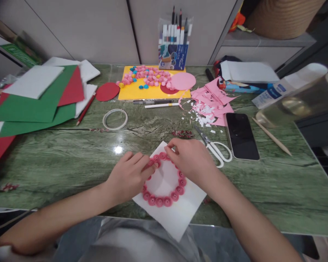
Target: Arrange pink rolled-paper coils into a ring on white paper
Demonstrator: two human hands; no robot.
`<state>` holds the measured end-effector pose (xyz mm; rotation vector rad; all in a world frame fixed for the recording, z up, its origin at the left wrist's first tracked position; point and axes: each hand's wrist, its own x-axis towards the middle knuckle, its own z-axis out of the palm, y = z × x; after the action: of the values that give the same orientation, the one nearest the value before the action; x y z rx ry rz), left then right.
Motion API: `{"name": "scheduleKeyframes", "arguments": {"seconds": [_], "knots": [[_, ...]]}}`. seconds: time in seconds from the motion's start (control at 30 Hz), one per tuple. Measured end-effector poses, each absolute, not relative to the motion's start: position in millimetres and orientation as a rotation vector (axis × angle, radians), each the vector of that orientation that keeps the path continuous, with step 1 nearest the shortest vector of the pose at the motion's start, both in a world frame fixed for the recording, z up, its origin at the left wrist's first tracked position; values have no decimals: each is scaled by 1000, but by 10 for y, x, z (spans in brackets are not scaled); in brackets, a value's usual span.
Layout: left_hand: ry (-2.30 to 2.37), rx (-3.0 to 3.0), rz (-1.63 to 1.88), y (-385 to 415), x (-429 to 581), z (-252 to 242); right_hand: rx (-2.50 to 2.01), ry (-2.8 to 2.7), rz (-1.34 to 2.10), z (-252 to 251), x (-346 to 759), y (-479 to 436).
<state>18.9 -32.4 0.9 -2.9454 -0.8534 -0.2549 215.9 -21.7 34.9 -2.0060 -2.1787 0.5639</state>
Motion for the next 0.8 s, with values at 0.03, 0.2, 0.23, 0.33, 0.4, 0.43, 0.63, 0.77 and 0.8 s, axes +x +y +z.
{"name": "scheduleKeyframes", "arguments": {"seconds": [0.03,0.2,0.23,0.33,0.4,0.43,0.63,0.77,0.8], "knots": [[-857,-2955,-262,-315,183,7,-2006,-2174,571,350,2165,-214],[-877,-3132,-394,-227,129,67,-2029,-2129,559,327,2234,-179],[-895,-3160,-451,-194,113,88,-2037,-2124,537,317,2248,-170],[-1094,-3040,-576,-41,53,118,-2066,-2116,455,281,2271,-149],[-1322,-2820,-500,103,3,96,-2079,-2124,420,260,2271,-140],[-1427,-2710,-423,180,-26,73,-2082,-2132,409,252,2268,-137],[-1718,-2407,-114,500,-216,-85,-2088,-2164,377,226,2254,-129],[-1718,-2451,-118,533,-259,-100,-2065,-2160,357,209,2263,-128],[-1724,-2479,-147,527,-252,-89,-2058,-2157,351,205,2264,-129]]}}
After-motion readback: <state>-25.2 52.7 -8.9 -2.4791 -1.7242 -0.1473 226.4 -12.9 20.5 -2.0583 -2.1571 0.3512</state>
